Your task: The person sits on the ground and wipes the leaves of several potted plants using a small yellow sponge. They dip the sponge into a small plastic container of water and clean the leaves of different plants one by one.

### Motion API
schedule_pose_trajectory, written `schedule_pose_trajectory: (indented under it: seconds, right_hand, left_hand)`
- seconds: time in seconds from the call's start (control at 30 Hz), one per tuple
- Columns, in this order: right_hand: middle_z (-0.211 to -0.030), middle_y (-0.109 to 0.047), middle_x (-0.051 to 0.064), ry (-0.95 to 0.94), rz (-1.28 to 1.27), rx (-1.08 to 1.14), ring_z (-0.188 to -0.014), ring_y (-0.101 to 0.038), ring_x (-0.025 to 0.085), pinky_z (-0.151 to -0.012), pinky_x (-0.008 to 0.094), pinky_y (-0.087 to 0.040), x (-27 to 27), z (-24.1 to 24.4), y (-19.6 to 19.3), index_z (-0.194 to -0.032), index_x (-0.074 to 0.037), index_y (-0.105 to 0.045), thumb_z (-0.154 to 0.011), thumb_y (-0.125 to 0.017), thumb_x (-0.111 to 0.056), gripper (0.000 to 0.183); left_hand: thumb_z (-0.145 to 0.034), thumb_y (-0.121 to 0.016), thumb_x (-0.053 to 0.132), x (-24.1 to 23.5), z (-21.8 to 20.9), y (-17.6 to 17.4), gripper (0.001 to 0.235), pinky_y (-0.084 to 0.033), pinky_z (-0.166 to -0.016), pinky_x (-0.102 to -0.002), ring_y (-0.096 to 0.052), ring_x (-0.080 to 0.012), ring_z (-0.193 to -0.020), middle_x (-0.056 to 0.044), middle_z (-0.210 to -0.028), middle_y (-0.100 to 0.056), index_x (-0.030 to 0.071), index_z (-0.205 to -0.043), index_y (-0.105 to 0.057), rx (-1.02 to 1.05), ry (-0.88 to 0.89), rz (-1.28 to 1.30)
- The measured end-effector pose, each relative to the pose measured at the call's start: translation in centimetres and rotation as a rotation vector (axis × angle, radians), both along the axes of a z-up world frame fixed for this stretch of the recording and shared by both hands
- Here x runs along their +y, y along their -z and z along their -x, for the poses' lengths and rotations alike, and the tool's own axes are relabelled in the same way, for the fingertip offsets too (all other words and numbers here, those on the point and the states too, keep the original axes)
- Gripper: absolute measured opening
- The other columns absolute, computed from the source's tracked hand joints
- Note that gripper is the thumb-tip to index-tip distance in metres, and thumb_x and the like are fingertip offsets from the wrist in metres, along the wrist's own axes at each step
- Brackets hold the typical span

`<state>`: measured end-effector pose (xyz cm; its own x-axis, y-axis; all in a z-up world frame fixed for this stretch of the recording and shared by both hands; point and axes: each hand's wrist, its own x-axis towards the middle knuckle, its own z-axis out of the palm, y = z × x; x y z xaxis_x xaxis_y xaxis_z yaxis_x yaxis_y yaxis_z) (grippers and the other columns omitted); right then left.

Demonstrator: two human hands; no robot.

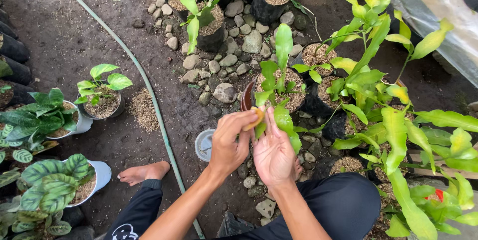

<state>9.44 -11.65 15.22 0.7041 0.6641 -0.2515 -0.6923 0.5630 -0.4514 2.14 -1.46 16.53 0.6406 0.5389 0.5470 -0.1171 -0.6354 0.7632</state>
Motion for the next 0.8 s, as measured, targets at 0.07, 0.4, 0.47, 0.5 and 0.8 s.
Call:
schedule_pose_trajectory:
  seconds: [0.07,0.4,0.47,0.5,0.8]
  right_hand:
    - [-0.166,-0.032,0.01,0.013,-0.011,0.024,-0.15,-0.032,0.023,-0.124,0.042,-0.023,0.1,-0.1,-0.2,-0.161,0.003,-0.023,-0.1,-0.045,-0.022,0.069]
    - [-0.172,-0.019,0.015,-0.048,0.067,-0.163,-0.159,-0.017,0.028,-0.127,0.045,-0.014,-0.4,0.3,0.3,-0.162,0.004,-0.015,-0.1,-0.042,-0.024,0.073]
    - [-0.173,-0.016,0.011,-0.084,0.08,-0.208,-0.16,-0.015,0.028,-0.128,0.045,-0.014,-1.1,0.3,0.8,-0.162,0.003,-0.013,-0.095,-0.046,-0.022,0.079]
    - [-0.173,-0.016,0.012,-0.195,0.203,-0.325,-0.16,-0.014,0.028,-0.127,0.043,-0.012,-1.7,0.1,1.0,-0.162,-0.001,-0.009,-0.092,-0.049,-0.021,0.083]
    - [-0.133,-0.07,0.015,-0.882,1.491,-1.178,-0.12,-0.073,0.025,-0.104,0.035,-0.054,-7.8,-8.8,-1.1,-0.148,-0.015,-0.056,-0.084,-0.068,-0.018,0.065]
  left_hand:
    - [-0.085,-0.07,-0.008,0.0,0.0,-0.2,0.029,-0.052,-0.095,-0.04,-0.07,-0.0281,-0.11,-0.01,-0.116,-0.075,0.003,-0.112,-0.069,0.011,-0.069,-0.007]
    - [-0.086,-0.066,-0.006,-1.5,2.8,1.4,0.028,-0.054,-0.092,-0.035,-0.071,-0.0253,-0.103,-0.01,-0.111,-0.074,0.004,-0.112,-0.069,0.152,0.259,0.147]
    - [-0.088,-0.067,-0.001,-0.6,4.1,3.1,0.025,-0.055,-0.086,-0.032,-0.073,-0.0224,-0.096,-0.01,-0.104,-0.075,0.005,-0.112,-0.072,0.277,0.331,0.425]
    - [-0.091,-0.065,0.001,0.1,4.5,4.2,0.024,-0.054,-0.088,-0.031,-0.071,-0.0223,-0.099,-0.01,-0.107,-0.074,0.004,-0.114,-0.072,0.231,0.307,0.557]
    - [-0.088,-0.063,0.015,4.4,6.9,20.0,0.029,-0.058,-0.086,-0.047,-0.074,-0.0393,-0.097,-0.022,-0.1,-0.075,0.017,-0.113,-0.077,1.046,-0.106,0.254]
